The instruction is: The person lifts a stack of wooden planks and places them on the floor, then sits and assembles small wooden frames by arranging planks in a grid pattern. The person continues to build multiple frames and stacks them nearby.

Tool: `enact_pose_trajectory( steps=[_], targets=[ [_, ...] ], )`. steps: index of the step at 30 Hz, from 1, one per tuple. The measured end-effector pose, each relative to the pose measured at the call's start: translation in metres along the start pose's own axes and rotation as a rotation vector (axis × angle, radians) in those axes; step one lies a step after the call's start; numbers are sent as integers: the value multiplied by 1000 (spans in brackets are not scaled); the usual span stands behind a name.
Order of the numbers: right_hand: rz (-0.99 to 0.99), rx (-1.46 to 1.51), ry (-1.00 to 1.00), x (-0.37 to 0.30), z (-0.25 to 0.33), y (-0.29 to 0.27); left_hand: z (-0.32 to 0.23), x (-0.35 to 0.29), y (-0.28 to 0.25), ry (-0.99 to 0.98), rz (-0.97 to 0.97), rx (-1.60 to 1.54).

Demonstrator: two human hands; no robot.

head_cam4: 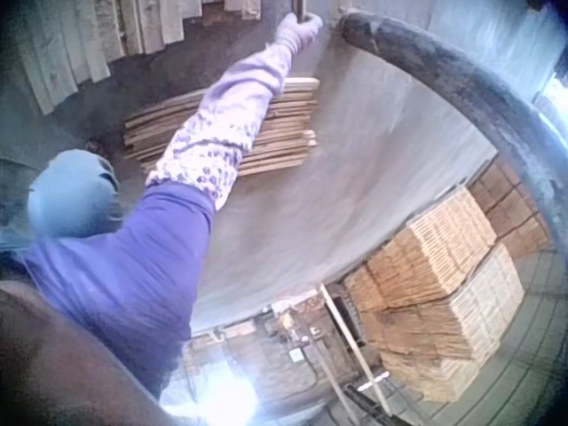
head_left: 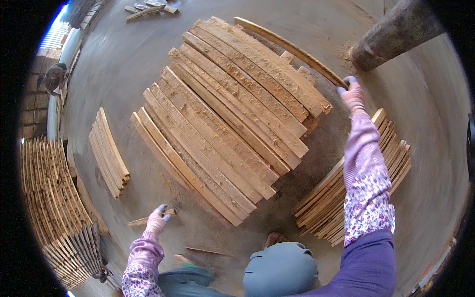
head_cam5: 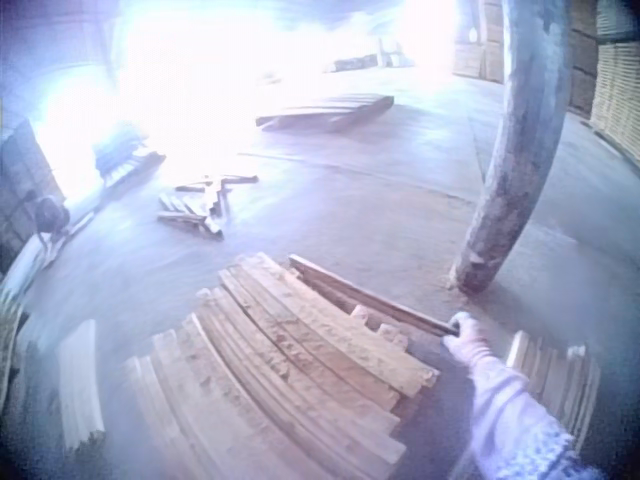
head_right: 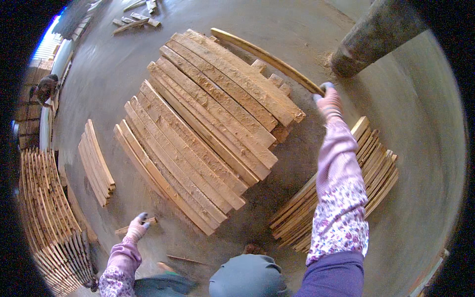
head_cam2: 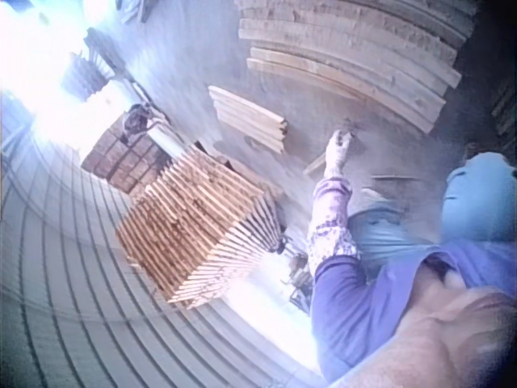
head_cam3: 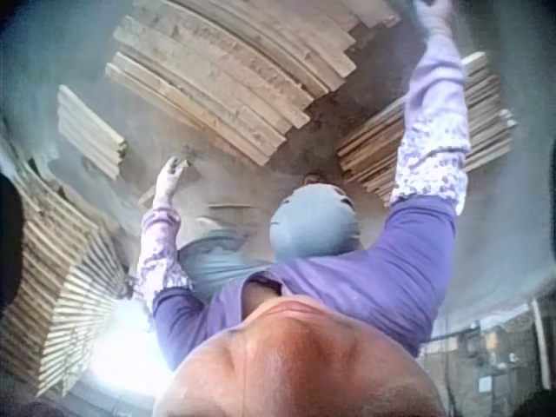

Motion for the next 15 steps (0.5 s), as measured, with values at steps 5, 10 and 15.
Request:
enact_pose_trajectory(
  steps=[5, 10, 15],
  targets=[
    [288, 942, 305, -82, 18, -44, 102, -7, 36, -226, -73, 104],
    [441, 1471, 212, -172, -4, -75, 140, -27, 37, -478, -55, 67],
    [638, 1559, 100, -284, 76, -10, 165, -31, 48, -492, -103, 47]
  ],
)
Point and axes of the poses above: each hand's wrist, its own x-axis towards the middle knuckle, its own y-axis out of the palm, z = x × y, the point moved 3 cm from there along x, towards the middle knuckle, and after that the axes turned 8 degrees about z, right-handed, at the moved point
